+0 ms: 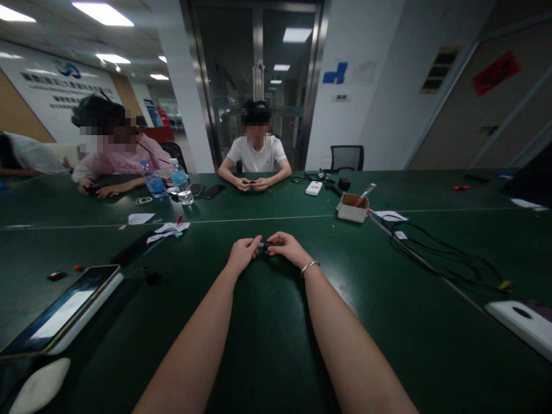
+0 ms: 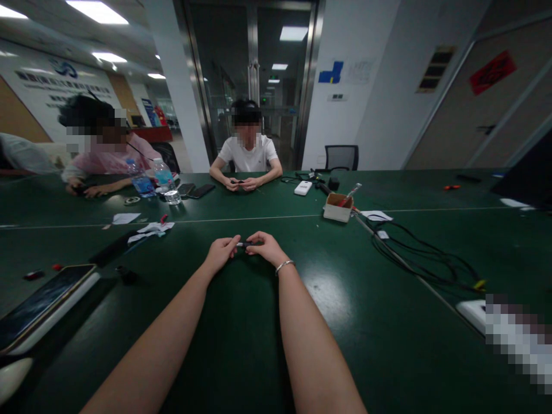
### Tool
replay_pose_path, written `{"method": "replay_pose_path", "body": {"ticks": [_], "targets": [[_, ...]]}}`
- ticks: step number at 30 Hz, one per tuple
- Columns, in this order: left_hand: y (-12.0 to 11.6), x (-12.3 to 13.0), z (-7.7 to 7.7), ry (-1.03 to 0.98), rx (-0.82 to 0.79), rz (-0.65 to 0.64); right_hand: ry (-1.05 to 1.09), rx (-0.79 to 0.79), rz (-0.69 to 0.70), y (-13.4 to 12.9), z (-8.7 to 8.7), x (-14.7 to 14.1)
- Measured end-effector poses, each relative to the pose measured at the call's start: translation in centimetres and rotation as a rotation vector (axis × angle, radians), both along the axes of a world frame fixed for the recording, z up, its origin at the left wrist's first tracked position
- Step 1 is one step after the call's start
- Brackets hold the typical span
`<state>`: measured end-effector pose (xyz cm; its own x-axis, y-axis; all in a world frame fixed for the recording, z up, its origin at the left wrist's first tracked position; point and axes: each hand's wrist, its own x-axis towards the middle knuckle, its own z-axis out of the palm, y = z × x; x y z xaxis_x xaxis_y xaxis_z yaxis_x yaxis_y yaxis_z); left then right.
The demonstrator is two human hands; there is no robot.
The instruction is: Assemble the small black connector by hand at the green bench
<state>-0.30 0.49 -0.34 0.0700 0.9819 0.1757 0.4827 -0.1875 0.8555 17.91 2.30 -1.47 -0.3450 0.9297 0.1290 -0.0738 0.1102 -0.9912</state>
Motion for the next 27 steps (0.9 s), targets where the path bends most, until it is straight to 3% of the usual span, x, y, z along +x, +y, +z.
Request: {"method": "replay_pose_path", "body": {"ticks": [9, 15, 18, 21, 24, 27], "targets": [[0.2, -0.1, -0.2, -0.011, 0.001, 0.016, -0.191, 0.132, -0.021, -0.2, 0.4, -0.5], [0.2, 0.1, -0.2, 0.054, 0.046, -0.005, -0.481, 0.336, -0.095, -1.0, 1.6, -1.9], [-0.2, 0.5, 0.2, 0.123, 0.074, 0.009, -0.404, 0.255, -0.091, -1.3, 1.6, -3.1], [-0.8, 0.5, 2.0, 0.309, 0.026, 0.005, -0.19, 0.048, 0.005, -1.3, 1.3, -3.3], [-1.3, -1.5, 5.8, 0.567, -0.091, 0.052, -0.104, -0.074, 0.018, -1.0, 1.2, -0.8], [-2.0, -6.9, 9.2, 0.726, -0.033, 0.407, -0.088, -0.15, -0.112, -1.1, 1.6, 4.5]]}}
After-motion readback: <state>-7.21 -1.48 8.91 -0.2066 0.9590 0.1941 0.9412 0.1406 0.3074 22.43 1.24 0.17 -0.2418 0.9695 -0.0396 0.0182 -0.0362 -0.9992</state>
